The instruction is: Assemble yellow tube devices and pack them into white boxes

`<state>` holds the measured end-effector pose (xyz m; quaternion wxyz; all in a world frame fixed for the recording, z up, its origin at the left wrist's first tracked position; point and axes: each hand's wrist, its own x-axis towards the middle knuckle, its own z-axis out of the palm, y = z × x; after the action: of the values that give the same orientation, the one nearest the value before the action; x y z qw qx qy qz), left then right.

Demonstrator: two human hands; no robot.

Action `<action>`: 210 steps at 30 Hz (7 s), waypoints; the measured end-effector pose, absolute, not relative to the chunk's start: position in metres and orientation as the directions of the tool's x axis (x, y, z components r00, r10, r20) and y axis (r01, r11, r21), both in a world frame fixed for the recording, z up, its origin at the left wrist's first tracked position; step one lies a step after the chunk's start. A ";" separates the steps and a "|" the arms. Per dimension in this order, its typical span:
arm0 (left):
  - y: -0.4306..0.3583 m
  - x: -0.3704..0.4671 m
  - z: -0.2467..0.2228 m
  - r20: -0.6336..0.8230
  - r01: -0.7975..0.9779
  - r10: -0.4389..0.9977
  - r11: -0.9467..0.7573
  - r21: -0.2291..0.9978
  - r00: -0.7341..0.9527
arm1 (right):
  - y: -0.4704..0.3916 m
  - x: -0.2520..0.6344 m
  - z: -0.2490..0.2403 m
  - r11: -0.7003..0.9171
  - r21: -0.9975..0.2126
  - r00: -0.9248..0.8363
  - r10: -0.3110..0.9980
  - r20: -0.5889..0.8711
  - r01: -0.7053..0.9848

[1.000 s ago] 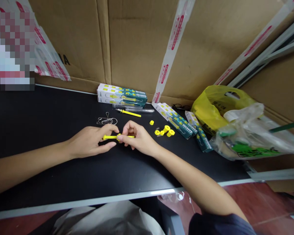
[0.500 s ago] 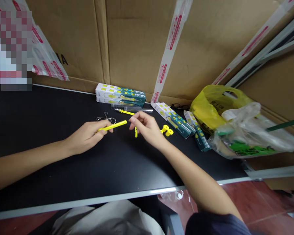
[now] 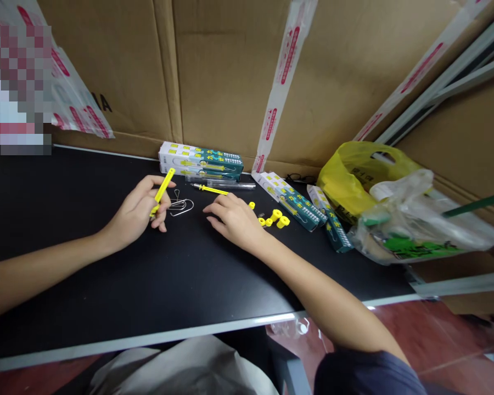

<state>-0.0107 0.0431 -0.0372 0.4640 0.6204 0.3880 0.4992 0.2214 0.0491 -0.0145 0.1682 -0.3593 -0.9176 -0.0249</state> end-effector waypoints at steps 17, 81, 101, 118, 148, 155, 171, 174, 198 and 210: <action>0.048 -0.014 -0.039 0.354 0.265 0.920 -0.387 0.883 0.166 | 0.128 0.148 -0.014 0.823 0.363 -0.899 0.418 0.132 0.436; 0.014 0.001 -0.028 0.068 0.662 0.805 -0.529 0.531 0.589 | 0.021 0.214 -0.011 0.812 0.049 -0.759 0.521 0.391 0.582; 0.011 0.000 -0.029 0.101 0.730 0.813 -0.563 0.387 0.573 | 0.020 0.213 -0.014 0.771 0.254 -0.782 0.453 0.428 0.585; 0.014 -0.001 -0.028 0.011 0.742 0.798 -0.565 0.361 0.603 | 0.018 0.211 -0.015 0.756 0.310 -0.804 0.457 0.380 0.576; 0.011 0.000 -0.024 -0.079 0.757 0.800 -0.525 0.389 0.595 | 0.020 0.213 -0.021 0.777 -0.156 -0.728 0.628 0.276 0.610; 0.009 0.001 -0.020 -0.094 0.761 0.801 -0.515 0.395 0.591 | 0.021 0.213 -0.014 0.689 -0.387 -0.681 0.709 0.182 0.613; 0.008 0.003 -0.021 -0.079 0.814 0.833 -0.508 0.281 0.547 | 0.015 0.209 -0.019 0.675 -0.329 -0.620 0.737 0.270 0.660; 0.007 0.004 -0.020 -0.082 0.822 0.837 -0.507 0.259 0.542 | 0.012 0.208 -0.023 0.689 -0.262 -0.620 0.723 0.303 0.676; 0.007 0.004 -0.024 -0.041 0.751 0.841 -0.457 0.477 0.539 | 0.015 0.208 -0.017 0.651 -0.305 -0.573 0.758 0.312 0.695; 0.005 0.002 -0.023 0.005 0.758 0.837 -0.497 0.423 0.547 | 0.016 0.210 -0.022 0.694 -0.272 -0.604 0.717 0.348 0.667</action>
<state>0.0021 0.0053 -0.0234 0.1894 0.8588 0.4642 0.1051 0.2102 0.0157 -0.0215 0.2192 -0.3873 -0.8937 0.0570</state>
